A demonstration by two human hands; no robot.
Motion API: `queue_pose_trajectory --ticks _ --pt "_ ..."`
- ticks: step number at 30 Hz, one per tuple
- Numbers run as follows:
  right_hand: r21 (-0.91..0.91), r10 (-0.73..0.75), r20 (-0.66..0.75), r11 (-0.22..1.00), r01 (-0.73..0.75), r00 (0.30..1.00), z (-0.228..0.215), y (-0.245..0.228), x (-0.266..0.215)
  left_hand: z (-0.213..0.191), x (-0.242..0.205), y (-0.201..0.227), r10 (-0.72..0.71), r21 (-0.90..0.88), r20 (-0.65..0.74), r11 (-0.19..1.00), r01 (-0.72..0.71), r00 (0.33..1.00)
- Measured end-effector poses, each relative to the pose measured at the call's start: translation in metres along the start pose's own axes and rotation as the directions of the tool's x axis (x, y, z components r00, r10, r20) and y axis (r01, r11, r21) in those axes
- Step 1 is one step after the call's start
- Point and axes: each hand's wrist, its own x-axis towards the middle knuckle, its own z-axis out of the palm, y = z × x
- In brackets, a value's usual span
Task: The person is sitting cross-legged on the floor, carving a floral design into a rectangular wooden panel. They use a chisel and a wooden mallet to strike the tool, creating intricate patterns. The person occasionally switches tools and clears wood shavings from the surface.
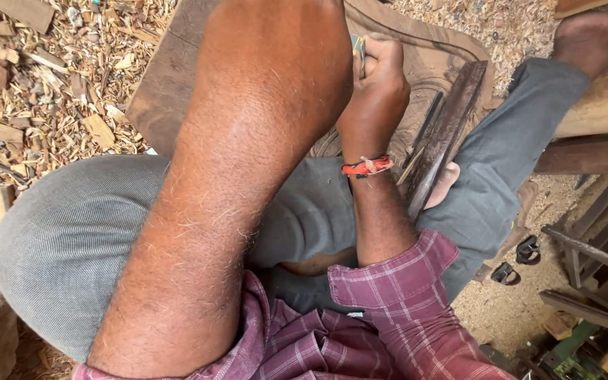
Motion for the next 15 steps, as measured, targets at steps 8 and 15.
queue_pose_trajectory --ticks 8,15 --pt "-0.022 -0.043 0.037 0.999 0.044 0.998 -0.008 -0.013 -0.001 -0.003 0.007 0.002 -0.044 -0.028 0.085 0.999 0.046 0.995" --pt "-0.172 -0.120 0.246 0.971 0.165 0.962 -0.029 -0.001 0.003 0.006 0.004 -0.005 0.037 -0.015 0.054 0.999 -0.036 0.998"
